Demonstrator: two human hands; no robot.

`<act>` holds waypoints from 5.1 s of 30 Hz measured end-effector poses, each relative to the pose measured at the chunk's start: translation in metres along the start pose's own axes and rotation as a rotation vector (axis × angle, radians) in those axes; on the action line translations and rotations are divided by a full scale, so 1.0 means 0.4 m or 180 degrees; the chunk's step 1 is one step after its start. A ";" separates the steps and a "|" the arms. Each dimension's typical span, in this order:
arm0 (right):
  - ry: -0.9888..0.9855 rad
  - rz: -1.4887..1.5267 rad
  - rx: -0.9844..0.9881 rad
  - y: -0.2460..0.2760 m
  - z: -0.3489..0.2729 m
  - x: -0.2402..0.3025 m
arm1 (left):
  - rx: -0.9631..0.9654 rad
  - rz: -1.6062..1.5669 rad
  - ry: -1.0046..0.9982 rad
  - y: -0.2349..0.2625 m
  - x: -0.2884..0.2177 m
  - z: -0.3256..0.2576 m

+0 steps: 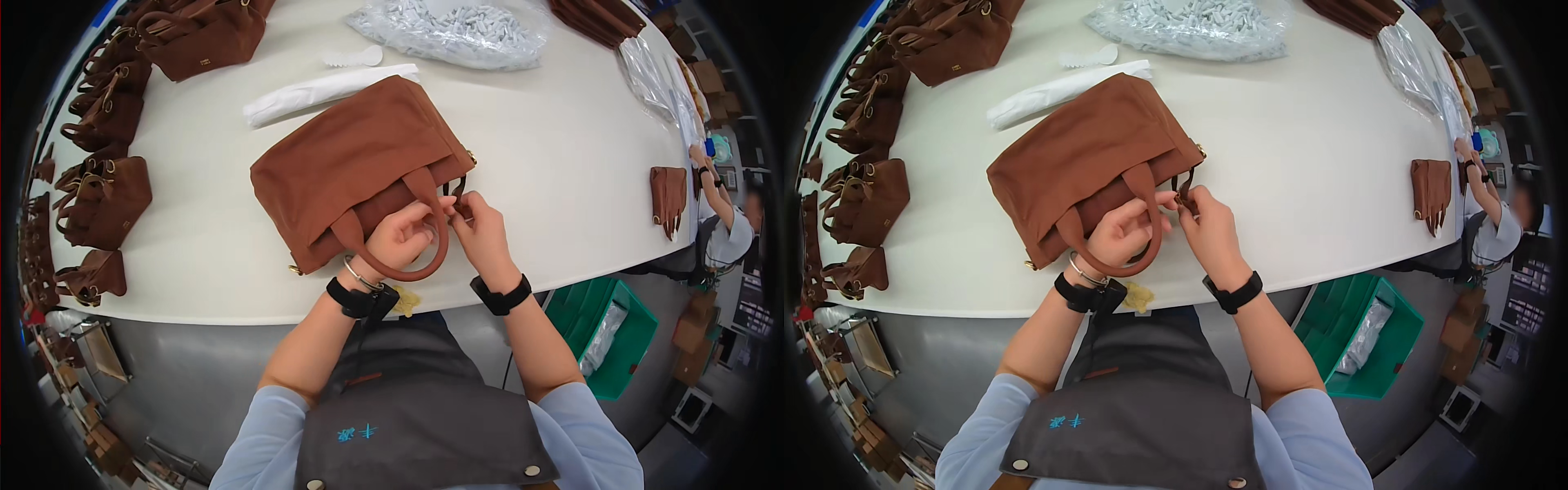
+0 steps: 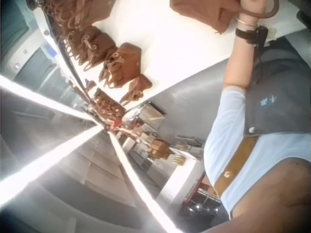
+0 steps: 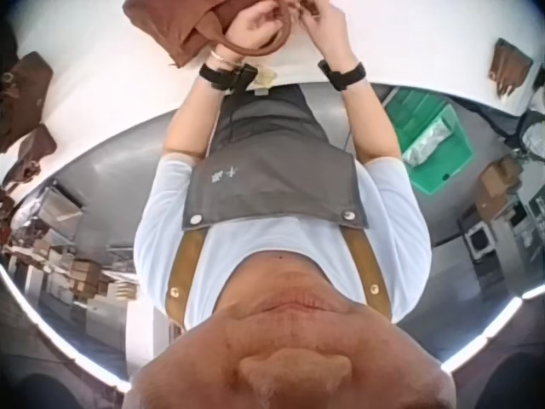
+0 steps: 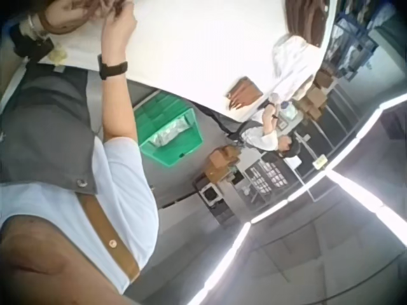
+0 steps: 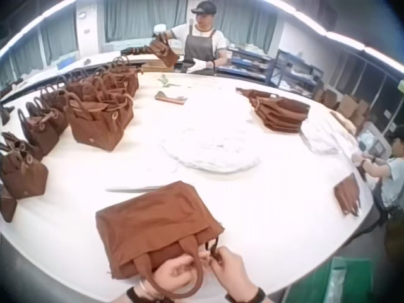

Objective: The person assembles brown handbags at a factory workstation. They insert white paper stuffing into the bags to maintain shape, attach small gold metal feet to the bottom corners, and zip the bags closed. The person handles the bags one at a time, moving them from a pile of unfinished items to a finished stack.

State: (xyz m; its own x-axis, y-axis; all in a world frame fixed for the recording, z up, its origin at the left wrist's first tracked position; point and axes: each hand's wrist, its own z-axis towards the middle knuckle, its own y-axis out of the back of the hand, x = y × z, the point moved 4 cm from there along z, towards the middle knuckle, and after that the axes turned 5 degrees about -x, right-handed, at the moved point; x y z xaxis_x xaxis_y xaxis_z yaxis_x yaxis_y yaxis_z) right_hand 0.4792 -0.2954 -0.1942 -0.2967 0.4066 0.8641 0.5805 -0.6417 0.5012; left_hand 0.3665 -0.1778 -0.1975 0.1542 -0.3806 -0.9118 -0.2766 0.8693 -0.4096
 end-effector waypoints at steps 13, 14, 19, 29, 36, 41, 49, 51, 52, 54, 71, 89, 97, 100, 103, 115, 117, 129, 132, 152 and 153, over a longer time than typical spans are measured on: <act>0.0043 0.0403 0.1070 0.050 -0.012 0.011 | -0.0573 0.2633 -0.0600 -0.065 -0.030 0.026; 0.0037 0.0427 0.1027 0.049 -0.013 0.014 | -0.0597 0.2616 -0.0717 -0.067 -0.033 0.029; 0.0035 0.0252 0.0758 0.056 -0.005 -0.004 | -0.0856 0.2531 -0.0908 -0.064 -0.013 0.032; 0.0805 -0.0817 0.0103 0.115 0.022 0.024 | -0.1865 0.2307 -0.0220 -0.057 0.054 0.040; 0.0671 -0.0706 -0.0076 0.144 0.022 0.024 | -0.1788 0.3371 -0.0927 -0.091 0.004 0.059; 0.0825 -0.0722 -0.0199 0.134 0.018 0.017 | -0.1786 0.3824 -0.1305 -0.089 0.001 0.051; 0.0586 -0.0578 -0.0472 0.149 0.012 -0.026 | -0.1815 0.4322 -0.0951 -0.060 0.007 0.044; 0.0485 -0.0412 -0.0587 0.154 0.019 -0.041 | -0.1913 0.5042 -0.0857 -0.029 0.026 0.025; 0.0418 -0.0409 -0.0586 0.153 0.022 -0.046 | -0.2076 0.4825 -0.0964 -0.014 0.025 0.007; 0.0266 -0.0401 -0.0572 0.157 0.028 -0.063 | -0.2380 0.4383 -0.1148 -0.015 -0.001 -0.021; -0.0072 -0.0890 -0.0346 0.107 0.071 -0.103 | -0.3925 0.4251 -0.0548 0.106 -0.068 -0.318; 0.1016 -0.0577 -0.0485 0.035 -0.030 0.013 | -0.3984 0.3459 -0.0490 0.174 -0.064 -0.385; 0.0393 0.1252 -0.0461 -0.085 -0.028 0.025 | -0.3568 0.3466 -0.0510 0.195 -0.069 -0.382; 0.0558 0.0774 -0.0617 -0.092 -0.026 -0.001 | -0.3520 0.3481 -0.0621 0.190 -0.072 -0.374; 0.0701 0.0739 -0.0903 -0.108 -0.020 0.008 | -0.3469 0.3522 -0.0678 0.185 -0.083 -0.374; -0.0563 0.2722 -0.0611 -0.156 0.008 -0.003 | -0.3363 0.3648 -0.0878 0.215 -0.088 -0.412; -0.0086 0.1542 -0.0772 -0.161 -0.014 0.037 | -0.3431 0.3672 -0.0893 0.219 -0.098 -0.416; -0.0841 0.2815 0.0039 -0.190 -0.038 -0.016 | -0.3412 0.3644 -0.0859 0.229 -0.114 -0.425; -0.1083 0.3364 0.0220 -0.188 -0.024 -0.034 | -0.3393 0.3522 -0.0907 0.239 -0.102 -0.432; 0.1012 -0.0369 -0.0831 0.077 0.177 0.119 | -0.3474 0.3162 -0.0457 0.239 -0.084 -0.444; 0.1176 -0.0519 -0.0859 0.094 0.252 0.172 | -0.3464 0.3119 -0.0486 0.239 -0.082 -0.442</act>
State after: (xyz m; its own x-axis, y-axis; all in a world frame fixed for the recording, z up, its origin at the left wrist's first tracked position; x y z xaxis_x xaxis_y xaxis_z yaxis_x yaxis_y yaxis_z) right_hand 0.5571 -0.2260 -0.1205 -0.6453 0.2890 0.7072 0.3011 -0.7546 0.5831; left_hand 0.1671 -0.1378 -0.2118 -0.4341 0.3036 -0.8482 -0.8781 0.0680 0.4737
